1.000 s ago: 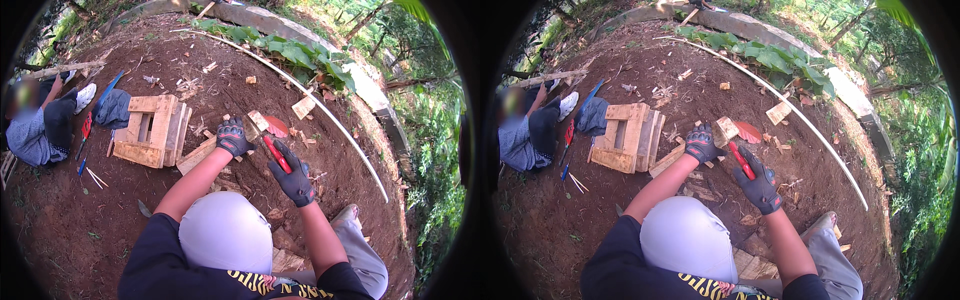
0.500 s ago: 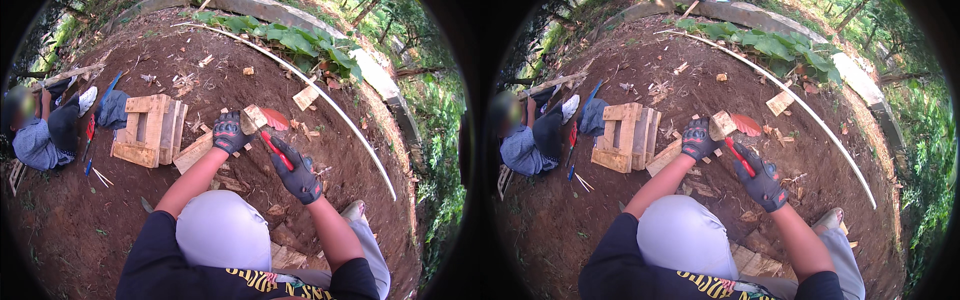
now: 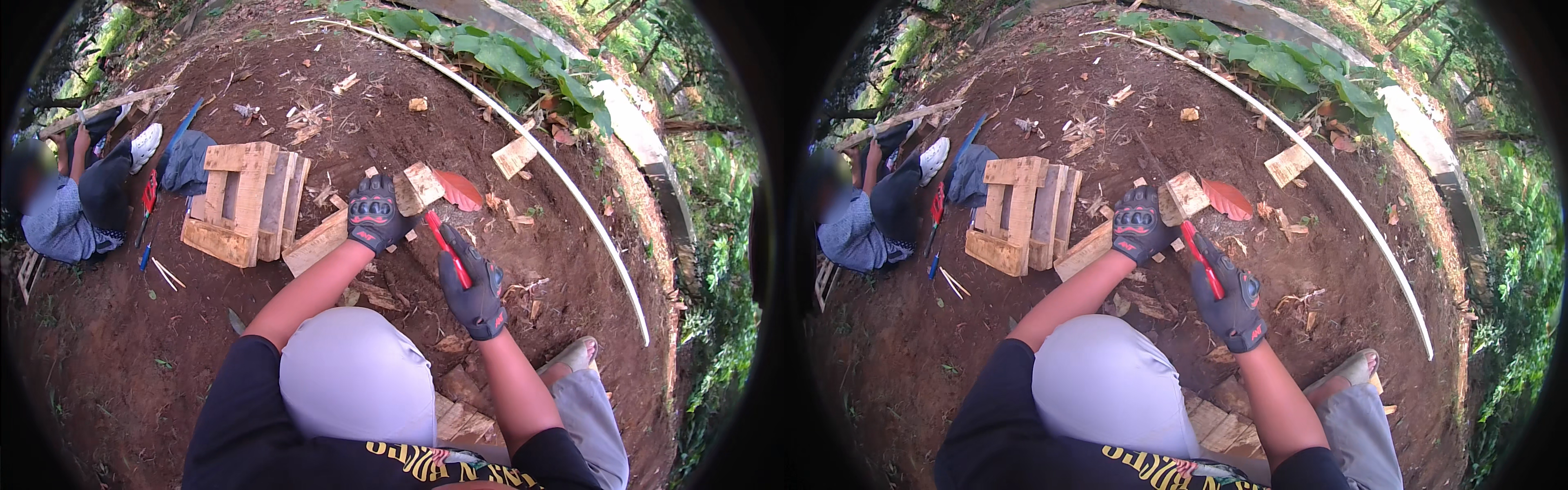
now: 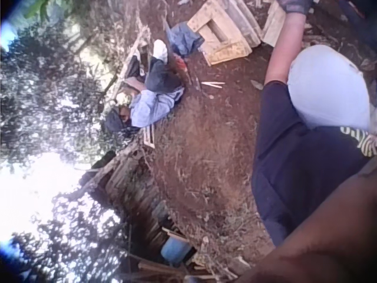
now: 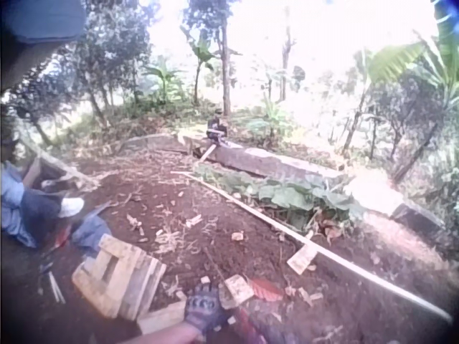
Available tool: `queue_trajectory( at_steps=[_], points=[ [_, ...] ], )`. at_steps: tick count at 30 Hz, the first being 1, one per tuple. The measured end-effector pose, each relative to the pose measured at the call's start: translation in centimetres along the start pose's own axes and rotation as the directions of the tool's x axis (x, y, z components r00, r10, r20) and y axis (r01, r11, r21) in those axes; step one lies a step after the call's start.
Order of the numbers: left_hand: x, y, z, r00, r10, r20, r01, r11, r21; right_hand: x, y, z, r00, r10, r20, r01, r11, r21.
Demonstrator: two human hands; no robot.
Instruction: The person sits on the ground and uses a hand saw to cut a small piece of wood. They hold the wood with one hand and saw with the other, occasionally adjusting the wood's position. Another person is visible in the background also working with wood.
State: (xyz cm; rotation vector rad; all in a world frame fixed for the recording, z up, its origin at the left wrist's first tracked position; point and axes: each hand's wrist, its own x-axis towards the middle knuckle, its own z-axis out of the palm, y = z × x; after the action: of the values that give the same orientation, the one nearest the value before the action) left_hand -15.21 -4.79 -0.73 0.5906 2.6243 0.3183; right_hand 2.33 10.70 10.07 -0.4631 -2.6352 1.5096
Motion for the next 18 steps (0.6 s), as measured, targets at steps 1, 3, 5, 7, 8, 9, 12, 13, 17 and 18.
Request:
queue_trajectory(
  at_steps=[1,3,5,7,8,9,12,13,17,18],
  points=[
    [0.0,0.0,0.2,0.999,0.001,-0.036,-0.001,1.000,0.014,0.4,-0.4,-0.3,1.000,0.028,0.014,-0.028,1.000,0.000],
    [-0.4,0.0,0.6,0.994,0.012,-0.106,-0.007,0.999,0.043,0.3,-0.2,-0.2,0.998,0.063,0.030,-0.063,0.998,0.016],
    [0.1,-0.1,1.0,0.998,-0.003,-0.065,0.006,0.999,0.046,0.2,0.1,-0.7,1.000,0.031,0.002,-0.031,0.999,0.021],
    [-0.3,-0.3,2.1,0.990,0.041,-0.131,-0.029,0.995,0.090,-0.3,-0.2,-0.6,0.997,-0.055,-0.060,0.056,0.998,0.021],
    [-0.9,-0.2,1.9,0.985,0.086,-0.147,-0.072,0.992,0.100,-0.4,-1.3,-1.1,1.000,0.021,0.004,-0.022,0.997,0.072],
    [-0.8,-0.2,2.2,0.980,0.111,-0.166,-0.102,0.993,0.061,-0.3,-1.7,-1.4,1.000,0.014,0.000,-0.014,0.999,0.049],
    [-0.8,-0.2,2.2,0.982,0.088,-0.169,-0.073,0.993,0.092,-0.4,-2.1,-0.8,0.999,-0.015,-0.030,0.016,0.999,0.040],
    [-0.6,-0.1,2.2,0.982,0.091,-0.164,-0.077,0.993,0.088,0.1,-2.4,-0.8,0.998,-0.035,-0.049,0.036,0.999,0.019],
    [-0.1,-0.2,1.9,0.991,0.090,-0.100,-0.078,0.990,0.117,2.5,-5.5,-2.0,0.993,-0.119,0.015,0.119,0.993,0.008],
    [0.2,-0.2,1.5,0.998,0.046,0.037,-0.046,0.999,-0.002,2.6,-7.2,-2.9,0.988,-0.138,0.065,0.136,0.990,0.027]
  ],
)
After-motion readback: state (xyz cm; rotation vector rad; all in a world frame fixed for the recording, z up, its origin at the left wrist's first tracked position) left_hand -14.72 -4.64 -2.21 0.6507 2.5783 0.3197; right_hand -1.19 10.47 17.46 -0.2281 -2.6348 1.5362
